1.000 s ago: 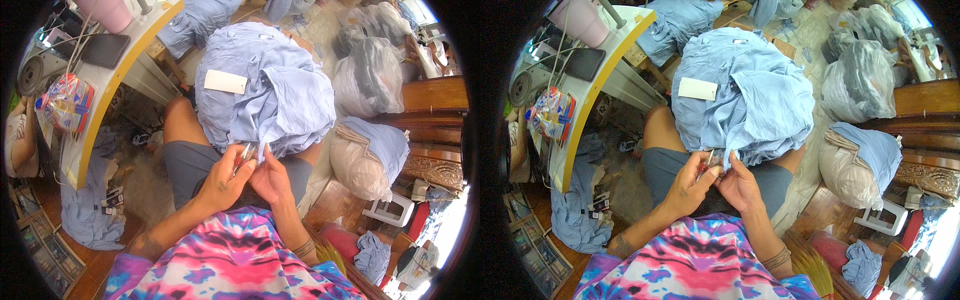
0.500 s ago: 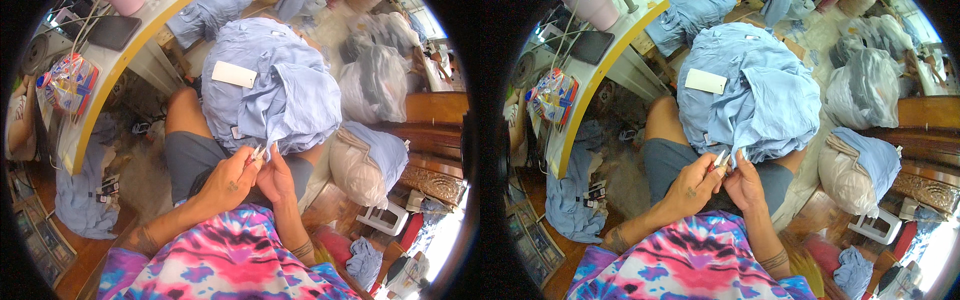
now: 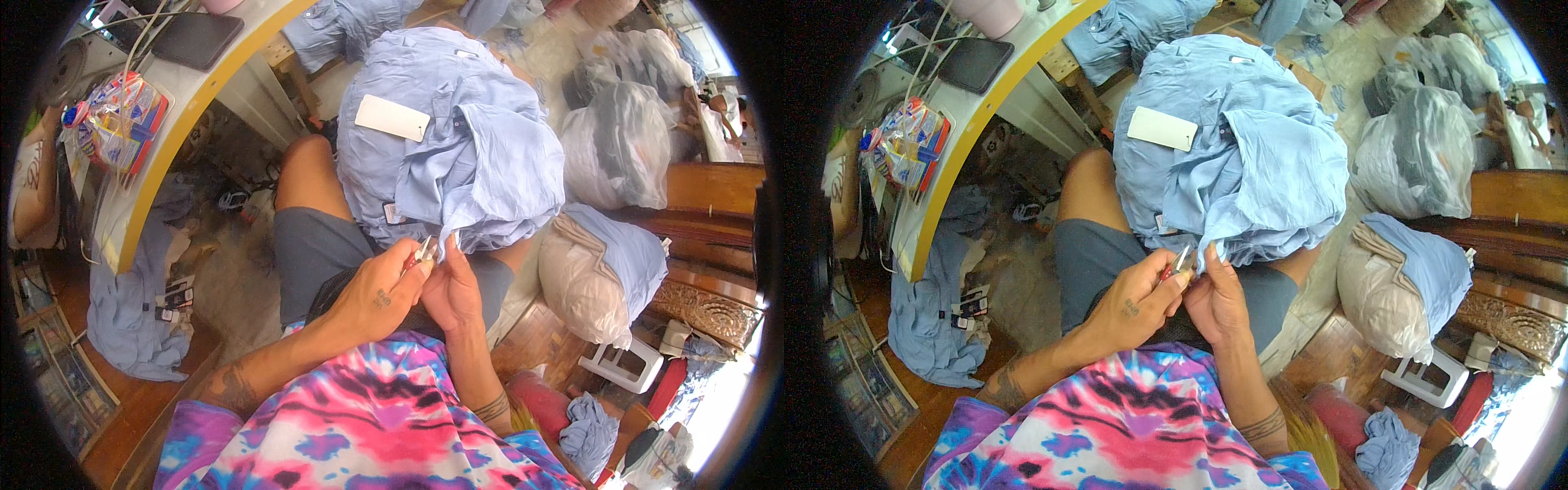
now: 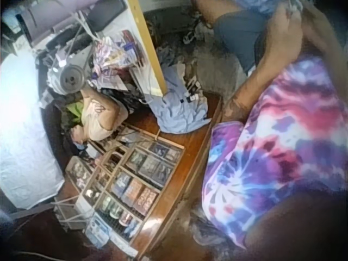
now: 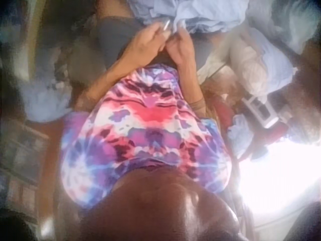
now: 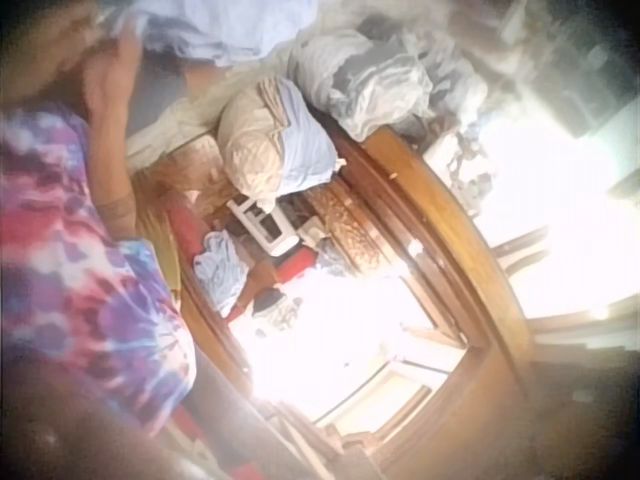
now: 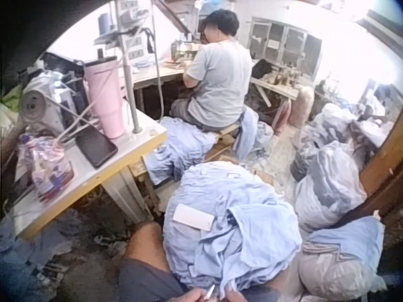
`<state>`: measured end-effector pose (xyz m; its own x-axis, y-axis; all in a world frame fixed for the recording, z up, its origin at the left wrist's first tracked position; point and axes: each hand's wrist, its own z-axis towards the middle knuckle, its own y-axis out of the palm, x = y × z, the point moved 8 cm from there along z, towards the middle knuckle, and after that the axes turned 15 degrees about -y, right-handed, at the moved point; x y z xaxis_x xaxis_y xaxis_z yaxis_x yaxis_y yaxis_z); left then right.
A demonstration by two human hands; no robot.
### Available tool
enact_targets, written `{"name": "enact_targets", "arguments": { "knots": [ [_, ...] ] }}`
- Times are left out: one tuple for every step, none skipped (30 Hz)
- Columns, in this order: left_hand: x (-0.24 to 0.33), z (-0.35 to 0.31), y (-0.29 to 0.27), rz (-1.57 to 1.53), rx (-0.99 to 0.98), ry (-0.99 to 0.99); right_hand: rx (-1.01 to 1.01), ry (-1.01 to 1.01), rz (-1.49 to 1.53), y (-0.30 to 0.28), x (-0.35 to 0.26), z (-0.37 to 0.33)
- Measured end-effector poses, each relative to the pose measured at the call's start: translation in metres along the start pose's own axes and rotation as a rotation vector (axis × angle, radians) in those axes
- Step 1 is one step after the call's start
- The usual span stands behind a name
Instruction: The person uses a pair of snips to trim loose threads from several light blue collared shirts and then removes paper tags from the necklines.
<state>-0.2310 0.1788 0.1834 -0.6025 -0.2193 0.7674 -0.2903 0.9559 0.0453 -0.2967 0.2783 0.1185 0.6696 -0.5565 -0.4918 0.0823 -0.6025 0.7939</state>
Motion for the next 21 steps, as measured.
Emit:
{"name": "enact_targets", "arguments": {
  "knots": [
    [0.000,0.000,0.000,0.002,-0.005,-0.004,0.009,-0.008,0.003,0.001,-0.001,0.000],
    [0.000,0.001,0.000,0.004,-0.010,-0.009,0.017,-0.016,0.006,0.002,-0.001,-0.001],
    [0.000,0.001,0.000,0.006,-0.016,-0.013,0.021,-0.015,-0.009,0.003,-0.002,-0.001],
    [0.000,0.002,-0.001,0.004,-0.011,-0.007,0.023,-0.013,-0.023,0.004,-0.002,-0.001],
    [-0.001,0.003,0.000,0.001,-0.006,-0.002,0.026,-0.011,-0.037,0.004,-0.001,-0.002],
    [-0.002,0.003,-0.001,-0.002,-0.001,0.004,0.018,-0.012,-0.037,0.005,-0.001,-0.002],
    [-0.002,0.004,-0.001,0.003,0.005,0.023,0.011,-0.013,-0.037,0.006,0.000,-0.002],
    [-0.002,0.005,-0.002,0.007,0.012,0.042,0.003,-0.013,-0.037,0.006,0.000,-0.002],
    [-0.001,0.005,-0.002,0.012,0.019,0.061,0.015,-0.027,-0.050,0.004,0.000,-0.002],
    [-0.001,0.006,-0.002,-0.004,0.013,0.054,0.028,-0.042,-0.062,0.000,0.000,-0.002],
    [0.000,0.006,-0.002,-0.019,0.006,0.046,0.041,-0.057,-0.074,-0.002,-0.001,-0.002],
    [0.001,0.007,-0.002,-0.034,0.000,0.038,0.039,-0.069,-0.089,-0.001,-0.002,-0.003],
    [0.002,0.007,-0.002,-0.047,-0.004,0.034,0.037,-0.080,-0.103,0.000,-0.002,-0.003],
    [0.003,0.007,-0.002,-0.060,-0.009,0.030,0.036,-0.092,-0.117,0.002,-0.003,-0.004],
    [0.003,0.007,-0.002,-0.073,-0.015,0.026,0.044,-0.098,-0.125,0.003,-0.003,-0.004],
    [0.003,0.008,-0.002,-0.057,-0.003,0.053,0.051,-0.104,-0.133,0.005,-0.004,-0.005],
    [0.001,0.011,-0.002,-0.042,0.007,0.081,0.059,-0.110,-0.141,0.006,-0.004,-0.005],
    [0.000,0.011,-0.002,-0.026,0.018,0.109,0.075,-0.142,-0.174,0.005,-0.005,-0.006],
    [-0.001,0.013,-0.001,-0.061,0.006,0.084,0.092,-0.174,-0.207,0.003,-0.006,-0.007],
    [-0.002,0.015,0.000,-0.095,-0.007,0.060,0.109,-0.206,-0.240,0.002,-0.007,-0.008],
    [-0.002,0.016,0.000,-0.129,-0.019,0.035,0.110,-0.224,-0.258,0.003,-0.008,-0.010]
  ]
}}
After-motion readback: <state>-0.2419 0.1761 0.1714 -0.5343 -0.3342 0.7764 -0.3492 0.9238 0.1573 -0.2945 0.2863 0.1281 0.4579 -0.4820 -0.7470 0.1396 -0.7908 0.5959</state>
